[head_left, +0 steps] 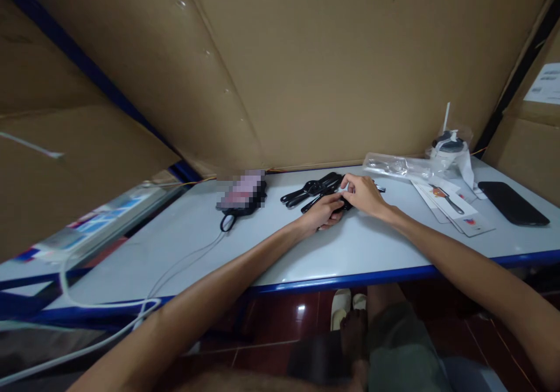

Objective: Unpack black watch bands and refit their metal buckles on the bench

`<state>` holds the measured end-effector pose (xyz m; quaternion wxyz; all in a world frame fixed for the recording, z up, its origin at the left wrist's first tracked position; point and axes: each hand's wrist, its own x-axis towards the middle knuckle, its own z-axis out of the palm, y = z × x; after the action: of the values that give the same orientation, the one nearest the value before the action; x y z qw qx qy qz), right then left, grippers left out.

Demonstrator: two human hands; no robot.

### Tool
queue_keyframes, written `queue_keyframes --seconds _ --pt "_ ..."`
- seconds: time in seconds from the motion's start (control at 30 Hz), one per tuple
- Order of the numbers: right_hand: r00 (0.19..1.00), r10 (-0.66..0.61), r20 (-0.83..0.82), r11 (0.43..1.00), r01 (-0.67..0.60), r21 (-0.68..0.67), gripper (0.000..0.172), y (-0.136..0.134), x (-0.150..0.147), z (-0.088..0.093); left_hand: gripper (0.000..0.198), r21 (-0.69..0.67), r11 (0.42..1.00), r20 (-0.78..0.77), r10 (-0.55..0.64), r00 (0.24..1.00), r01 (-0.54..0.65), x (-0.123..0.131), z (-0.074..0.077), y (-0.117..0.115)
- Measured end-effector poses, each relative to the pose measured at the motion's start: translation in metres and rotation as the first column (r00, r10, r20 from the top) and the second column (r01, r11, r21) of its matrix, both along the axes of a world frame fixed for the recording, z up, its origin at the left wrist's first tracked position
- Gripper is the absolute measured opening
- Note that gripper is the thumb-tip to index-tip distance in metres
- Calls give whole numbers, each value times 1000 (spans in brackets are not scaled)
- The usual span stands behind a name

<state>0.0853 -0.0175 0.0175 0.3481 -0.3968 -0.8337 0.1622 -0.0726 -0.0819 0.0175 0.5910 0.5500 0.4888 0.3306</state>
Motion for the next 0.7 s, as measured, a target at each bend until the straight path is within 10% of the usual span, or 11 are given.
queue_keyframes --seconds 0.7 --pt "977 37 -209 999 -38 0 17 8 9 4 22 81 995 54 51 997 -56 1 -10 -4"
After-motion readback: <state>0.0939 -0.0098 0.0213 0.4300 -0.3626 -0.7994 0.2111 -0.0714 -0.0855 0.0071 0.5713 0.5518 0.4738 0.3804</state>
